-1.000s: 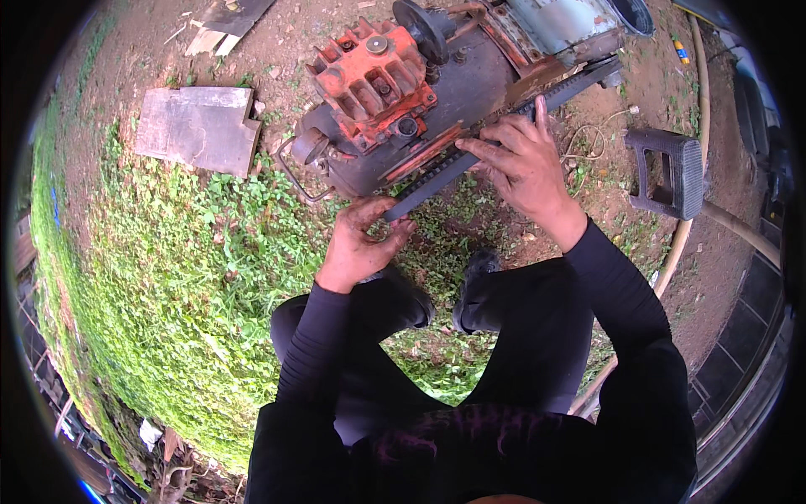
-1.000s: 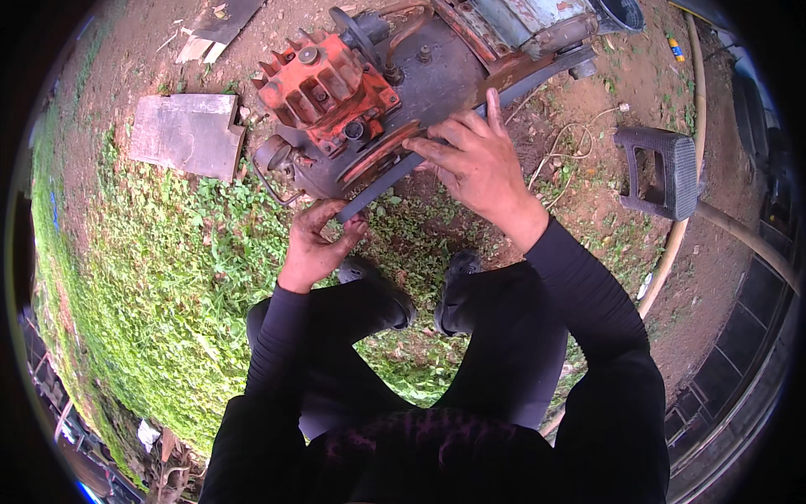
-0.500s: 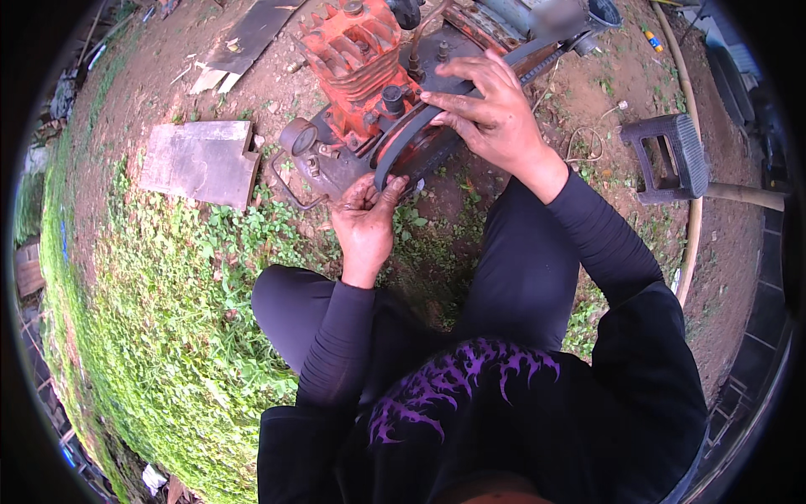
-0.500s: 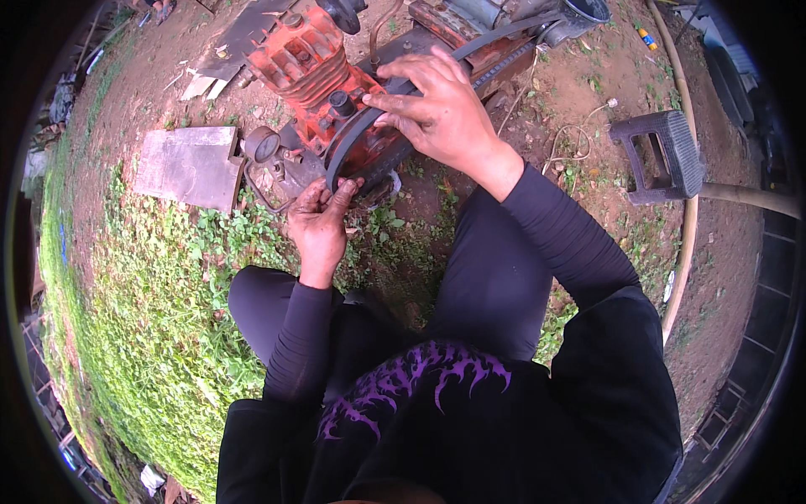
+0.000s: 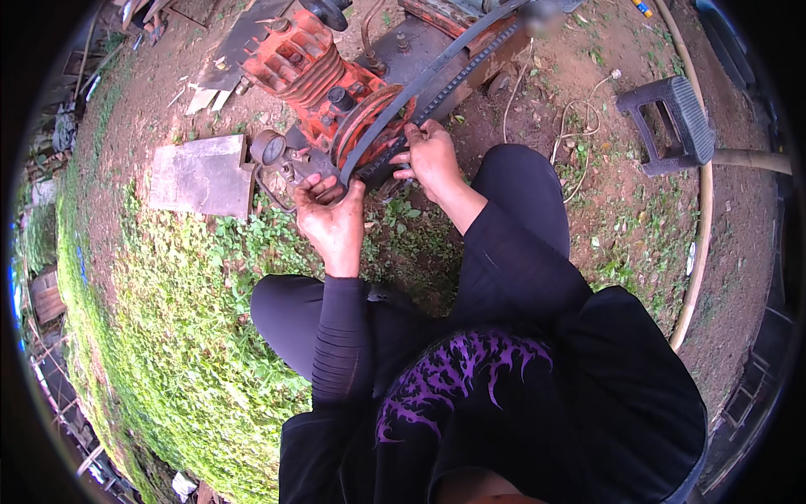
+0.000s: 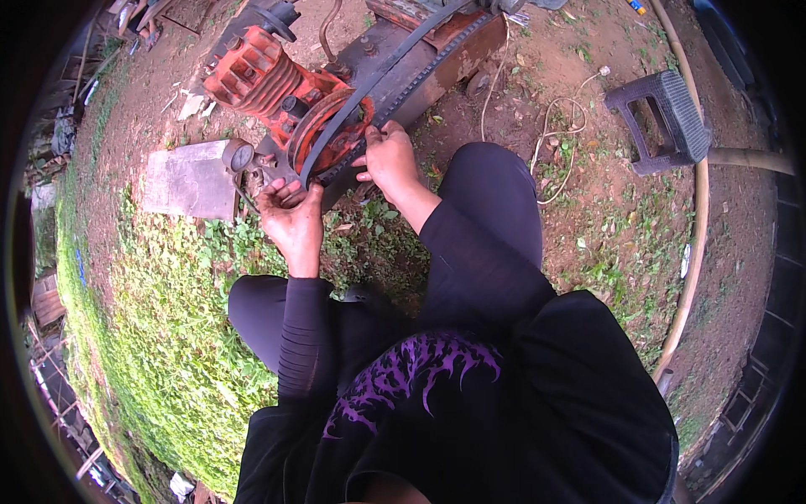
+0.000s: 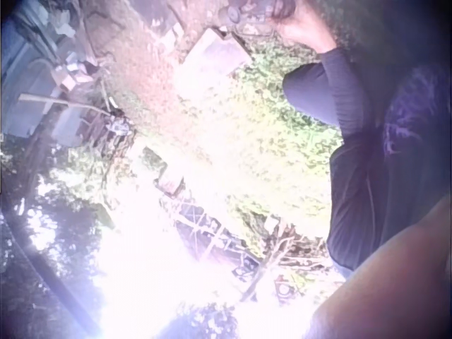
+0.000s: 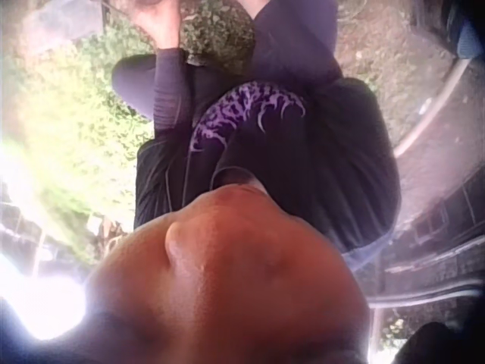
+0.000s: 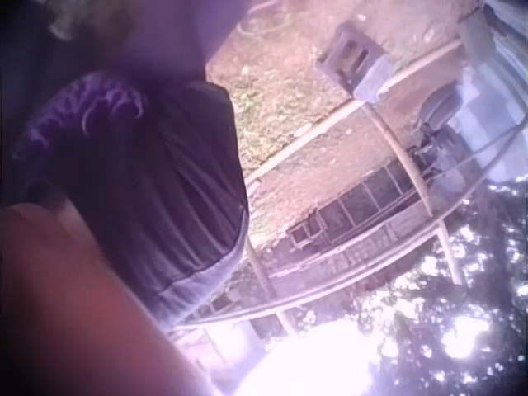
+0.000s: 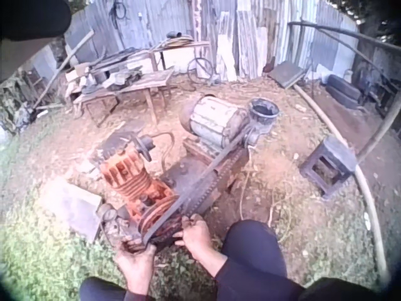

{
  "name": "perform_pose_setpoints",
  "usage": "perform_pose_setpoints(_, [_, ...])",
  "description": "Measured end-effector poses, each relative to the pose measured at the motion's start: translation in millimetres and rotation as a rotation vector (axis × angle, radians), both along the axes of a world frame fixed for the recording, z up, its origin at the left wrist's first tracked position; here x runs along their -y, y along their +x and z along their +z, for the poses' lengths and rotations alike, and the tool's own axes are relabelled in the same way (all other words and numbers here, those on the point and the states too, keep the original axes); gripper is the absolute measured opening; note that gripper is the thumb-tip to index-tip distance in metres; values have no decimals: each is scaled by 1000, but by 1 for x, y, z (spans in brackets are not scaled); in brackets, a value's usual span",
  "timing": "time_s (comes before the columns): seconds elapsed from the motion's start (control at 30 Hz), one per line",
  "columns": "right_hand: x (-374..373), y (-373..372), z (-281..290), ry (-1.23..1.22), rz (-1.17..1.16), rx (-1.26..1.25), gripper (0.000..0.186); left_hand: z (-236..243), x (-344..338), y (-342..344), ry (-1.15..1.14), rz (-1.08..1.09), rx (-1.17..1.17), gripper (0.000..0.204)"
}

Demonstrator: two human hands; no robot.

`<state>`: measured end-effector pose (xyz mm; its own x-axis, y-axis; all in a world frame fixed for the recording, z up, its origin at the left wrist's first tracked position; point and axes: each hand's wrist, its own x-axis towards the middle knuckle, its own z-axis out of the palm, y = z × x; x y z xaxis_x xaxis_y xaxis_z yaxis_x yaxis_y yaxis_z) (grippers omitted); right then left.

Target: The person installs a drive belt onto an engine and tightens components using a wrench.

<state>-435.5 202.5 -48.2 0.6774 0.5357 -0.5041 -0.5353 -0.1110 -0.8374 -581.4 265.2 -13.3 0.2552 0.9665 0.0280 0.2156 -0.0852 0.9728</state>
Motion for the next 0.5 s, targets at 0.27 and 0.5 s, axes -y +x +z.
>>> perform_pose_setpoints(0.27, [-8, 15, -33, 37, 43, -113, 21, 7, -12, 9, 145, -303, -280, 30])
perform_pose_setpoints(0.5, [7, 36, -29, 69, 274, -33, 24, 25, -29, 4, 227, -461, -510, 21])
